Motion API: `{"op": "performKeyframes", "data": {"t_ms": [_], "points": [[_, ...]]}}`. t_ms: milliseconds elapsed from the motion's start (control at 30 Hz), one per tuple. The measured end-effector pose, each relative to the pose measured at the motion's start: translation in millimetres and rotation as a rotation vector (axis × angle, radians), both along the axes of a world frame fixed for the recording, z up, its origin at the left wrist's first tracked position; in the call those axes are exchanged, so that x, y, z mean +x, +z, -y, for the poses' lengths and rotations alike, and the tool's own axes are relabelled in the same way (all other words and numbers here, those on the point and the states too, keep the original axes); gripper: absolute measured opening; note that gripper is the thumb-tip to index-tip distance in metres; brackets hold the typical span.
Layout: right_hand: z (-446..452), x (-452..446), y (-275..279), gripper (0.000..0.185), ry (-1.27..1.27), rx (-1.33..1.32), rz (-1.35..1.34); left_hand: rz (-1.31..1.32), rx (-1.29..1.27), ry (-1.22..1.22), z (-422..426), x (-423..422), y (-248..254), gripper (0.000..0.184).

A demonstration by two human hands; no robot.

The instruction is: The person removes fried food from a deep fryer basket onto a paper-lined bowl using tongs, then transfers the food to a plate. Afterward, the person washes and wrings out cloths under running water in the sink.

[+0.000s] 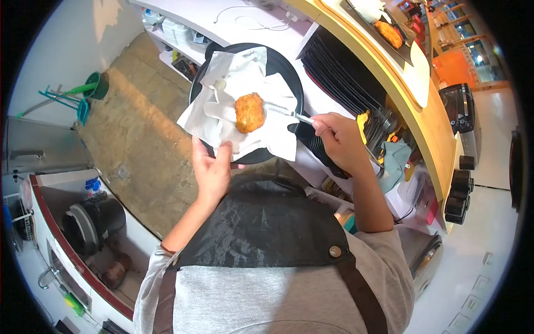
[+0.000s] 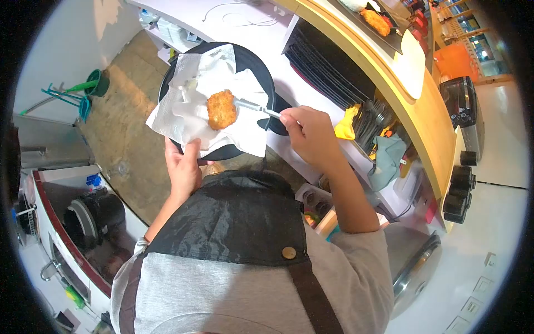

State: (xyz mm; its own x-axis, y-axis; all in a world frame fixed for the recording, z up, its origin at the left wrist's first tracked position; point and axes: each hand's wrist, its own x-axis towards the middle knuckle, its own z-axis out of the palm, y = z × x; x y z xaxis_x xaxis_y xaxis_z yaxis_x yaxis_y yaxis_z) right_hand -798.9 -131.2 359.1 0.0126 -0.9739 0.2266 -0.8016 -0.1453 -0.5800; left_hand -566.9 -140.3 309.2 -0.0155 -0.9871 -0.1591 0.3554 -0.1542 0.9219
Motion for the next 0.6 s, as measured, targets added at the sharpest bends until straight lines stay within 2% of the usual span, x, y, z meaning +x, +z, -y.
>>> {"op": "performKeyframes", "data": {"t_ms": [167, 267, 400, 467, 533, 600], "points": [[13, -1, -15, 0.016, 0.090, 0.198, 0.173, 0.003, -0.017, -0.096, 6, 13, -4, 0.052], [13, -4, -21, 0.017, 0.013, 0.327, 0.283, 0.020, -0.002, -0.127, 7, 15, -5, 0.051], [5, -13, -13, 0.016, 0.024, 0.220, 0.295, -0.069, 0.135, -0.149, 12, 12, -7, 0.044], [1, -20, -12, 0.015, -0.003, 0.254, 0.303, -0.135, 0.189, -0.154, 16, 10, -5, 0.042], [0, -29, -5, 0.014, 0.027, 0.212, 0.482, -0.207, 0.237, -0.187, 21, 10, -12, 0.042], [-3, -46, 13, 0.013, -0.062, 0.200, 0.592, -0.273, 0.283, -0.212, 23, 7, -17, 0.042]]}}
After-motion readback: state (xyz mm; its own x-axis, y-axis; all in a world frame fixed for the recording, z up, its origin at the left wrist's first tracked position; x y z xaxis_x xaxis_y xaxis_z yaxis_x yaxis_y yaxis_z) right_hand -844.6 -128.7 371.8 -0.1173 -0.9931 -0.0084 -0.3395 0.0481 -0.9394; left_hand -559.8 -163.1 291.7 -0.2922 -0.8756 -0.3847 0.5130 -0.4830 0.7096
